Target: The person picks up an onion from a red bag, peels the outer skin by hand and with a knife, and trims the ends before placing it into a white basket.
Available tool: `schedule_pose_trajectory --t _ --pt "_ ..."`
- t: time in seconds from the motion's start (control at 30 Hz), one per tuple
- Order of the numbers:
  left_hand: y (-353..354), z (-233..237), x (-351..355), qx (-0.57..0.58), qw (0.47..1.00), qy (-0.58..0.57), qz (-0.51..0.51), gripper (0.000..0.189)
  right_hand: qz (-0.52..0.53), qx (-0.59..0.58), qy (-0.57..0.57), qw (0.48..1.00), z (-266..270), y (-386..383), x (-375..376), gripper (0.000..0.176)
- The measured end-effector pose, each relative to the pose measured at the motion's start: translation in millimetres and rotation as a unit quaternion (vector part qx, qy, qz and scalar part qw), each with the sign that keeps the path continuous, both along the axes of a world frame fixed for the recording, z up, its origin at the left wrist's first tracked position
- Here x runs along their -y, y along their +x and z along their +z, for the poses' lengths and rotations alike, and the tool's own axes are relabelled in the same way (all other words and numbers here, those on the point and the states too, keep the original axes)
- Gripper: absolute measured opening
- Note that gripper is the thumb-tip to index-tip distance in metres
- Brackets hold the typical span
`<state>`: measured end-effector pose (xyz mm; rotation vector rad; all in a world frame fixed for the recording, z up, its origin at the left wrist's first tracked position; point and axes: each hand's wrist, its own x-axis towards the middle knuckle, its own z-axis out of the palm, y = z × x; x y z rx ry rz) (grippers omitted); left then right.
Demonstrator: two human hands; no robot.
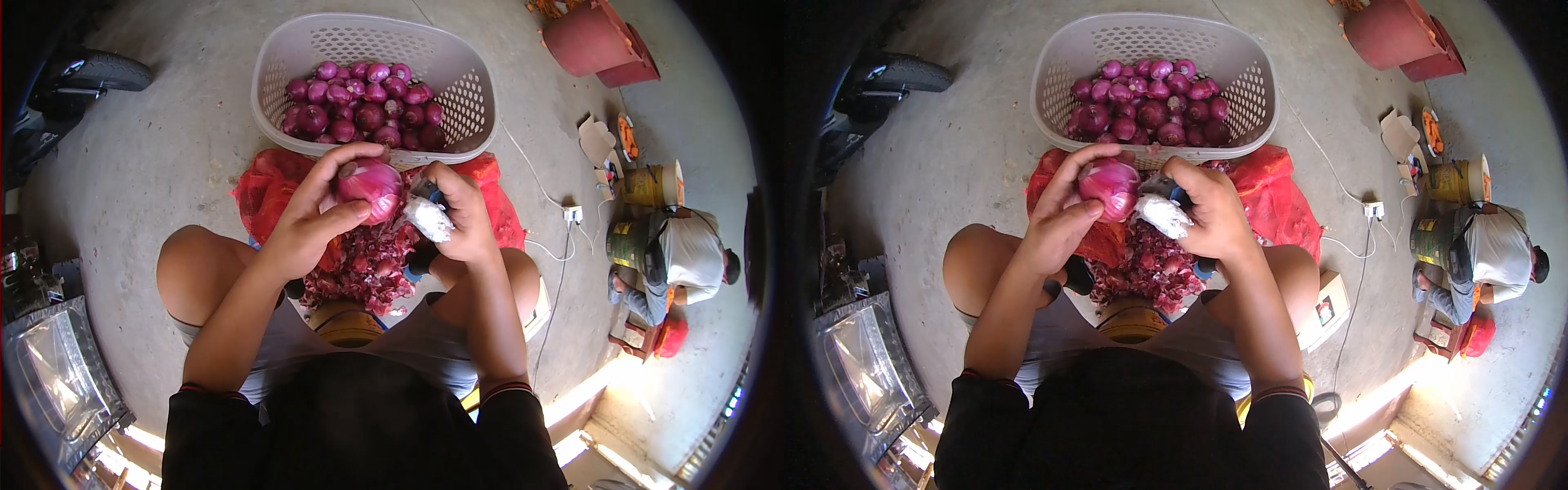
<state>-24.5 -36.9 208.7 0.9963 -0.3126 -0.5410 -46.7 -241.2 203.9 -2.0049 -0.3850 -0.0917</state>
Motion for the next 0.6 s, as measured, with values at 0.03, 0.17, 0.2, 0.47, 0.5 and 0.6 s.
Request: schedule_pose_trajectory --t 0.03,0.17,0.2,0.47,0.5,0.6 --pt "0.1 -0.6 -0.3 0.004 1.000 -0.002 -0.002 0.053 -0.003 -0.007 -0.007 1.000 2.6 0.0 -0.7 0.024" --pt "0.4 -2.1 -0.7 0.012 1.000 0.000 -0.012 0.053 0.016 0.025 -0.013 0.999 -1.1 2.5 -2.6 0.024" --pt "0.3 -2.1 -0.5 0.011 1.000 0.004 -0.015 0.053 0.013 0.028 -0.020 0.999 -1.3 2.6 -3.3 0.024" --pt "-0.1 -2.7 3.3 -0.056 0.997 -0.053 -0.007 0.050 0.040 0.064 -0.050 0.996 2.2 3.2 -0.6 0.021" --pt "-0.1 -2.3 3.7 -0.070 0.995 -0.067 -0.009 0.050 0.045 0.068 -0.055 0.995 2.3 3.2 0.3 0.021" --pt "-0.2 1.8 3.7 -0.119 0.988 -0.098 -0.022 0.047 0.059 0.083 -0.071 0.992 1.8 2.9 1.6 0.021"
